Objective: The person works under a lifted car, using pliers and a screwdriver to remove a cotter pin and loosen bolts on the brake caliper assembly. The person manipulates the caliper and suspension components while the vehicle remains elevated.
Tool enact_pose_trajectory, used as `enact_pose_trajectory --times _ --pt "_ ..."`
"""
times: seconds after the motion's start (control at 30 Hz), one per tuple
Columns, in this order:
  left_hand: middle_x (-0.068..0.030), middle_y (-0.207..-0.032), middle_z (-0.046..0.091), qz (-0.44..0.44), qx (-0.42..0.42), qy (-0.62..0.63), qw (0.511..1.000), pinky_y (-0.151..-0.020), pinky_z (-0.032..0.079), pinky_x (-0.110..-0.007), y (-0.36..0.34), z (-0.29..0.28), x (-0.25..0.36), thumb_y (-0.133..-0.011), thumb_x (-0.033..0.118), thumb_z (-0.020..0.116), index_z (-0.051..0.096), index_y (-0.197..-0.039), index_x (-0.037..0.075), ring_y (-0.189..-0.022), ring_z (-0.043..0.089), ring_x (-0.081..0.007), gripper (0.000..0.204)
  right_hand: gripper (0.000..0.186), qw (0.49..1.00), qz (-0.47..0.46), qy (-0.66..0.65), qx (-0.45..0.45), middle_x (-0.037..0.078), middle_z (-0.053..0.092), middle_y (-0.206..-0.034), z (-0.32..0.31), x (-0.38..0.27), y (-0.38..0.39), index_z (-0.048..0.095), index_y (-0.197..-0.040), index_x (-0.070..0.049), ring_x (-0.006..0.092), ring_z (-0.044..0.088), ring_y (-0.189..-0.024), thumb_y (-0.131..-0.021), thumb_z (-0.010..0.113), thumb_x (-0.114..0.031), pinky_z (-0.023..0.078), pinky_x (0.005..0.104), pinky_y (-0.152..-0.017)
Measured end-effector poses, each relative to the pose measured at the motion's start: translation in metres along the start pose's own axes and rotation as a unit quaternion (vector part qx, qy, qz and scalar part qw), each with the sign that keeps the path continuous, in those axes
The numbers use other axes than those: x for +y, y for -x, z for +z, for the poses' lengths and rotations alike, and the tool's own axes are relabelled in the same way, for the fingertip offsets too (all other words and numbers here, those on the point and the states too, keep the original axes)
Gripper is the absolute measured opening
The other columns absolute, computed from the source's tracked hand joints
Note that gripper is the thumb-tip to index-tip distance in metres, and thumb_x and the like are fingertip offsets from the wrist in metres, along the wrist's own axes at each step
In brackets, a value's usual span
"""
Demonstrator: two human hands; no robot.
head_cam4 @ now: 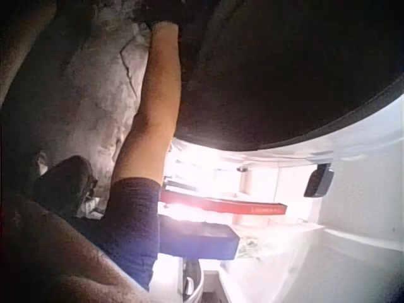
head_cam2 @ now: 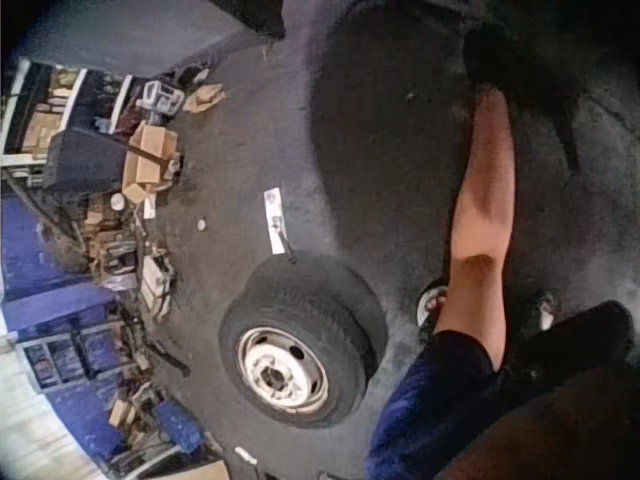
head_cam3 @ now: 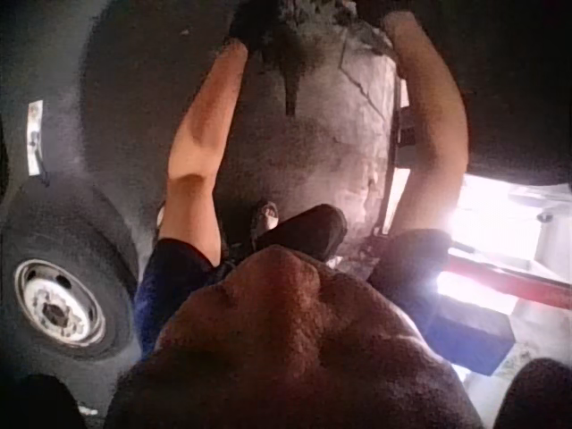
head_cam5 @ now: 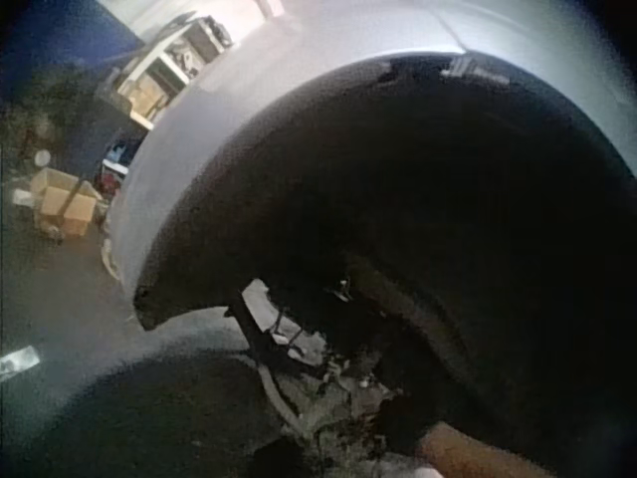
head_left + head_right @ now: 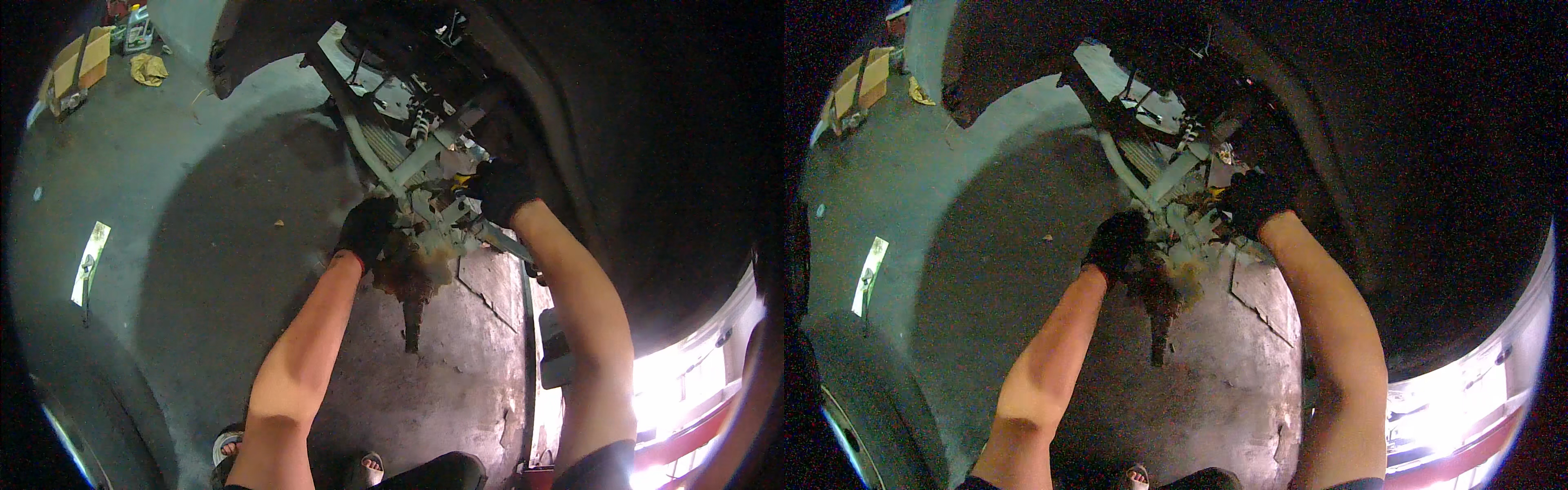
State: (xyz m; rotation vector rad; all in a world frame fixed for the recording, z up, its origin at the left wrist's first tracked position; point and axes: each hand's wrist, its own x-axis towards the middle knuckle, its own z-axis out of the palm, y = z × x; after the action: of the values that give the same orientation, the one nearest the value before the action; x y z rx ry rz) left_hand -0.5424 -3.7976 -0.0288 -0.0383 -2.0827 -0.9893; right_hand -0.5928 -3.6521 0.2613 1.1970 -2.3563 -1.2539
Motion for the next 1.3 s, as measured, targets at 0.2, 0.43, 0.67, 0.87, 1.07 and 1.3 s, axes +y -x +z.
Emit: enact_pose_trajectory --times 0.2,0.43,0.67,0.87,1.07,1.3 --pt "-0.015 -0.12 0.068 -0.021 0.0 -0.011 1.0 -0.101 0.05 -0.044 -0.008 -0.008 -0.005 -0.081 0.008 0.063 0.067 -0.12 0.007 -0.114 0.063 -0.034 0.039 0.024 0.998 -0.034 0.058 0.012 0.02 0.07 -0.103 0.011 0.009 -0.022 0.071 -0.102 -0.004 0.038 0.067 -0.099 -0.091 0.061 -0.022 0.054 0.0478 -0.083" --pt "-0.0163 -0.115 0.069 -0.019 0.032 0.041 0.998 -0.097 0.051 -0.044 -0.008 -0.015 0.003 -0.08 0.007 0.063 0.067 -0.118 0.004 -0.109 0.063 -0.0354 0.038 0.024 0.998 -0.044 0.034 -0.031 0.02 0.069 -0.105 0.007 0.005 -0.009 0.071 -0.107 -0.008 0.0369 0.067 -0.099 -0.091 0.057 -0.019 0.054 0.0469 -0.083" --pt "-0.0168 -0.112 0.069 0.005 0.012 0.04 0.999 -0.095 0.052 -0.045 -0.01 -0.02 0.007 -0.08 0.008 0.062 0.067 -0.118 0.004 -0.107 0.063 -0.0357 0.039 0.033 1.0 0.009 -0.006 -0.026 0.019 0.069 -0.104 0.033 0.002 0.025 0.072 -0.116 -0.013 0.0371 0.067 -0.097 -0.086 0.06 -0.022 0.054 0.0467 -0.082" --pt "-0.0156 -0.112 0.068 0.028 -0.013 0.048 0.998 -0.093 0.052 -0.044 -0.01 -0.026 0.006 -0.082 0.008 0.061 0.069 -0.112 0.006 -0.106 0.064 -0.0337 0.031 0.043 0.988 0.053 -0.141 -0.04 0.027 0.061 -0.114 0.073 -0.02 0.054 0.062 -0.127 -0.01 0.0429 0.061 -0.105 -0.084 0.054 -0.01 0.051 0.0491 -0.092" --pt "-0.0131 -0.107 0.069 0.01 -0.013 0.048 0.999 -0.086 0.054 -0.04 -0.011 -0.024 -0.01 -0.09 0.013 0.056 0.069 -0.109 0.007 -0.1 0.066 -0.0291 0.024 0.046 0.96 0.057 -0.273 0.032 0.025 0.059 -0.126 0.116 -0.024 0.06 0.062 -0.126 -0.01 0.0428 0.056 -0.118 -0.08 0.06 -0.011 0.048 0.0477 -0.102" --pt "-0.0132 -0.1 0.067 -0.027 -0.05 0.152 0.987 -0.075 0.053 -0.042 -0.008 -0.026 -0.007 -0.098 0.017 0.051 0.068 -0.11 0.005 -0.085 0.065 -0.0287 0.024 0.053 0.957 0.096 -0.271 -0.045 0.023 0.061 -0.128 0.098 -0.022 0.063 0.063 -0.134 -0.019 0.0425 0.06 -0.115 -0.081 0.058 -0.012 0.051 0.0483 -0.098"
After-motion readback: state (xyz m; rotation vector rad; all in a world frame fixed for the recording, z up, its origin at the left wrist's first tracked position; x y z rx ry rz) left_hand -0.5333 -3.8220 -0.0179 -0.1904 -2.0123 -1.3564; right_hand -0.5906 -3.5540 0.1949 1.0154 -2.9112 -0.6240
